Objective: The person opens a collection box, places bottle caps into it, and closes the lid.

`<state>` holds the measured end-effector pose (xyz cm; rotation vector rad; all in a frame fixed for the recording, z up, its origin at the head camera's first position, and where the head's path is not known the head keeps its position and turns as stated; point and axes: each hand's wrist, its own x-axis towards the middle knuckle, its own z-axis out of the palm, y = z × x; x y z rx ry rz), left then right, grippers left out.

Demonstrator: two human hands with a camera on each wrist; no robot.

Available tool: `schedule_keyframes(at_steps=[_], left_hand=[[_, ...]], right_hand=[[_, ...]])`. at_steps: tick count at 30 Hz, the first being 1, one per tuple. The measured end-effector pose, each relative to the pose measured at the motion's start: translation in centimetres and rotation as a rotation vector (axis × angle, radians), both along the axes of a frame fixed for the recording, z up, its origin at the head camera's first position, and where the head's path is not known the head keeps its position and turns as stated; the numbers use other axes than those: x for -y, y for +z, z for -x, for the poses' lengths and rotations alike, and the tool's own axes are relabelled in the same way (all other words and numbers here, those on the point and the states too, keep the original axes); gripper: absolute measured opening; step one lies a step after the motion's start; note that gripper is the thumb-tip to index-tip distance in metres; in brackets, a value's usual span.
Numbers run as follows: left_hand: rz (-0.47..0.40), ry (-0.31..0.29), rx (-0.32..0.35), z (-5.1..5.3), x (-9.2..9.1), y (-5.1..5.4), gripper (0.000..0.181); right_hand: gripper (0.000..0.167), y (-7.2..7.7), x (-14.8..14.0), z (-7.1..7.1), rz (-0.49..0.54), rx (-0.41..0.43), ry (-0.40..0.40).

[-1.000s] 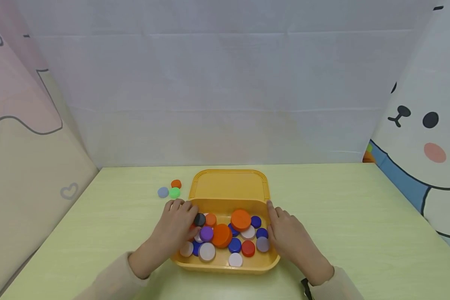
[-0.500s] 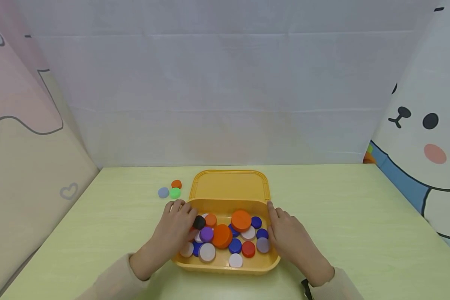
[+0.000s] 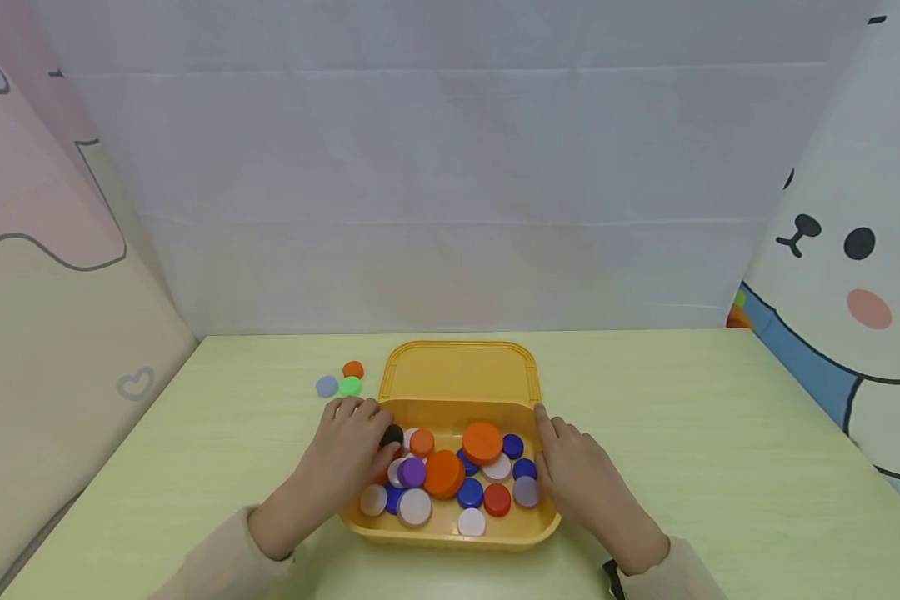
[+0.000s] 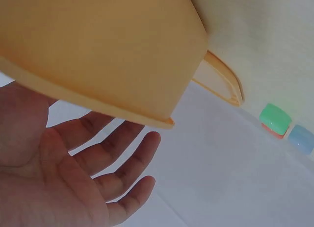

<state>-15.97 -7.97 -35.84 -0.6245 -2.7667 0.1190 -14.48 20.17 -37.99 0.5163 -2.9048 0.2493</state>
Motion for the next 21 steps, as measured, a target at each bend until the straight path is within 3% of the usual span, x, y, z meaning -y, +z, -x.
schedule_keyframes(at_steps=[8, 14, 21], left_hand=[[-0.095, -0.006, -0.079, 0.7, 1.0, 0.4, 0.025], [-0.151, 0.008, -0.146, 1.8, 2.1, 0.6, 0.023], [-0.198, 0.053, -0.15, 3.4, 3.9, 0.1, 0.02]], right_hand=[[0.052, -0.1, 0.0, 0.0, -0.003, -0.002, 0.002], [0.052, -0.1, 0.0, 0.0, -0.006, -0.014, 0.006], [0.051, -0.1, 0.0, 0.1, -0.008, -0.026, 0.012]])
